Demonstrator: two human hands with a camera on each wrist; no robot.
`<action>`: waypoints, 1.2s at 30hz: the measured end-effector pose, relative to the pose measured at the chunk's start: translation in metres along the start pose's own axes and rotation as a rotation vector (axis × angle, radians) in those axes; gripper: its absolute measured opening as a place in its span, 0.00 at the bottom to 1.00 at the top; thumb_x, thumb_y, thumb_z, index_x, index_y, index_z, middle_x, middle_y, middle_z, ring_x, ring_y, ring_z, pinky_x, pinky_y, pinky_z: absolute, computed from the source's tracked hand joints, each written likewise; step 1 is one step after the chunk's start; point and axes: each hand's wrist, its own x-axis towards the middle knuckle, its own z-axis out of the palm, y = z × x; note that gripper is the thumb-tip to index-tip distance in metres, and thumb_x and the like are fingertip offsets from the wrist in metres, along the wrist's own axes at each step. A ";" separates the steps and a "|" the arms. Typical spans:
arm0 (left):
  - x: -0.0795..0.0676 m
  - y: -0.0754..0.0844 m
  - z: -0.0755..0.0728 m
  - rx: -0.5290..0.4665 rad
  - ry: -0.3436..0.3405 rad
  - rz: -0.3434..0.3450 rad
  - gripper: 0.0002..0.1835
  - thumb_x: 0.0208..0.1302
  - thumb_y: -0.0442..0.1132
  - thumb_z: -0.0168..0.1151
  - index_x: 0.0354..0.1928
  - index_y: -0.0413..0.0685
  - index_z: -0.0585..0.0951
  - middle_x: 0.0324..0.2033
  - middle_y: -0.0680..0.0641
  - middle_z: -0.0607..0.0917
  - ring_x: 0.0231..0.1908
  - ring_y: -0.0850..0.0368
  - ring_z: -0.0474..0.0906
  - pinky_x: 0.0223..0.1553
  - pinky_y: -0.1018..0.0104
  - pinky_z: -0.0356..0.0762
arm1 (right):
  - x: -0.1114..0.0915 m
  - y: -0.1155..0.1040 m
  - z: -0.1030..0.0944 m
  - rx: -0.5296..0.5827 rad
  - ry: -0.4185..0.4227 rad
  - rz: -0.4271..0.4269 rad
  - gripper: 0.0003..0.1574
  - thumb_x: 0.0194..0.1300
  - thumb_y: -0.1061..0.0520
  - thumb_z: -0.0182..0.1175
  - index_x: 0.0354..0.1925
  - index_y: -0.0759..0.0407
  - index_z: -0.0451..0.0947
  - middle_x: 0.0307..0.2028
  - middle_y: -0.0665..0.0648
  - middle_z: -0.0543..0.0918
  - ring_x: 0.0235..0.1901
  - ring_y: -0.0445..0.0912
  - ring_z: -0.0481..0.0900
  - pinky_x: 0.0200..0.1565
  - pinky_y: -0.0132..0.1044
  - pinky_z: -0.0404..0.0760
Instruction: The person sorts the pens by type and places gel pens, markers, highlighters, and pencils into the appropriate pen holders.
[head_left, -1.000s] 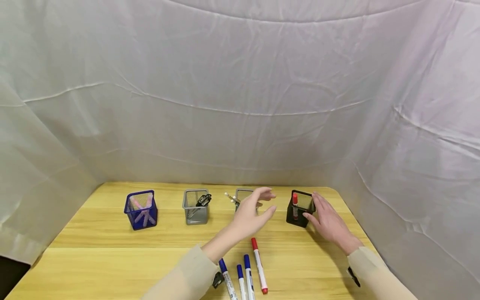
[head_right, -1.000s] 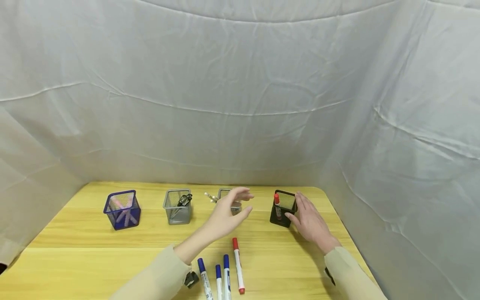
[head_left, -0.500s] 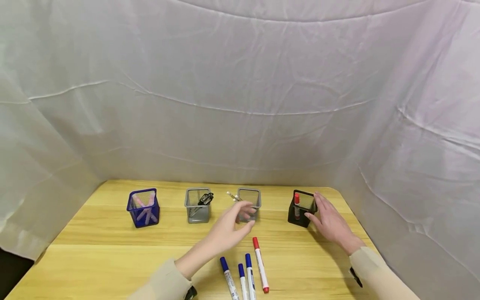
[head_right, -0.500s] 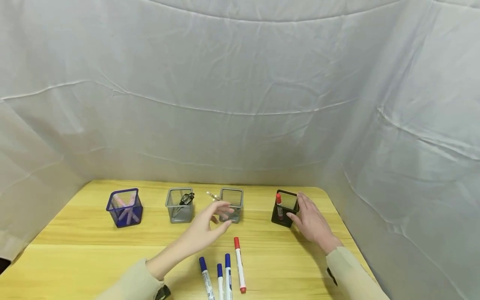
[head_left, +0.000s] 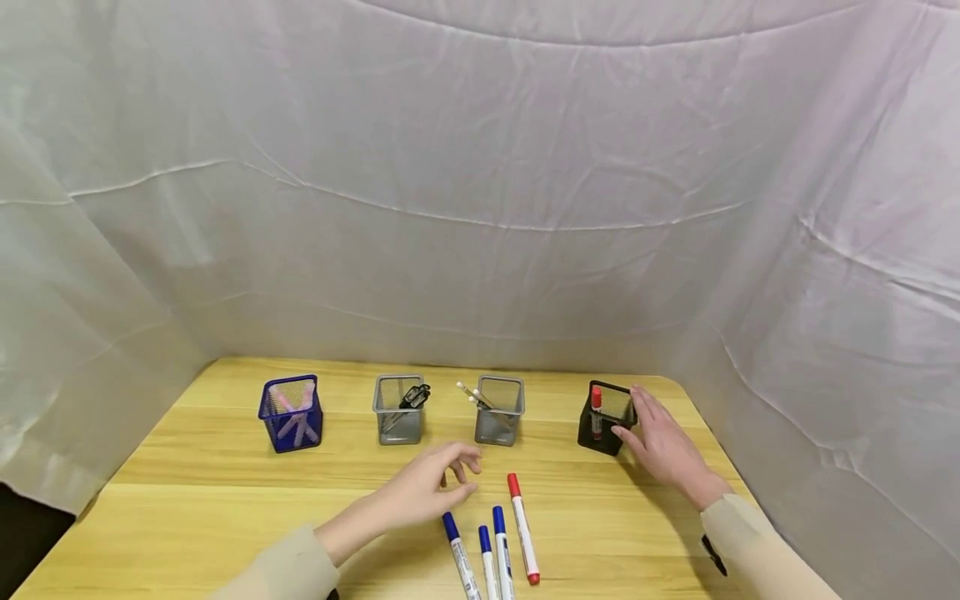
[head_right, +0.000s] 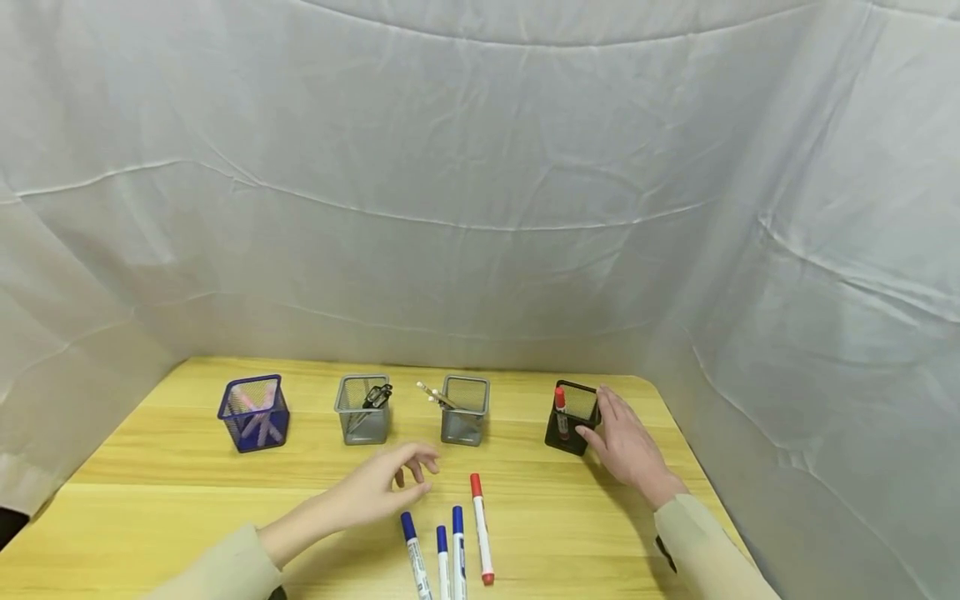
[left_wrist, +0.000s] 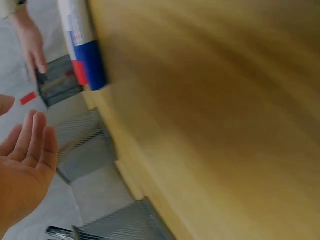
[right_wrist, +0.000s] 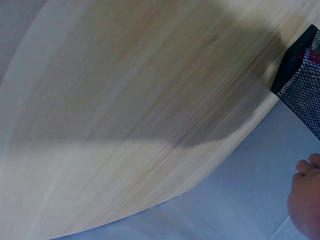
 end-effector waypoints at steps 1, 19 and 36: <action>-0.003 -0.003 0.000 0.004 -0.018 0.000 0.20 0.70 0.37 0.67 0.62 0.46 0.79 0.50 0.53 0.85 0.45 0.59 0.81 0.41 0.70 0.82 | 0.000 0.000 0.000 0.001 0.002 0.000 0.53 0.81 0.39 0.52 0.80 0.75 0.45 0.79 0.76 0.51 0.77 0.71 0.52 0.75 0.66 0.55; -0.017 -0.034 -0.008 0.087 -0.320 0.074 0.13 0.64 0.42 0.74 0.49 0.58 0.86 0.47 0.65 0.83 0.52 0.67 0.76 0.61 0.62 0.77 | 0.000 0.000 0.000 0.013 -0.001 0.011 0.54 0.80 0.38 0.52 0.80 0.73 0.44 0.79 0.74 0.49 0.77 0.71 0.51 0.76 0.66 0.54; -0.010 -0.041 -0.002 0.003 -0.377 0.092 0.11 0.59 0.34 0.77 0.42 0.55 0.89 0.39 0.64 0.82 0.43 0.69 0.75 0.51 0.71 0.77 | 0.000 0.002 0.003 0.009 0.001 0.009 0.54 0.80 0.37 0.51 0.80 0.73 0.45 0.80 0.74 0.50 0.77 0.70 0.51 0.76 0.66 0.53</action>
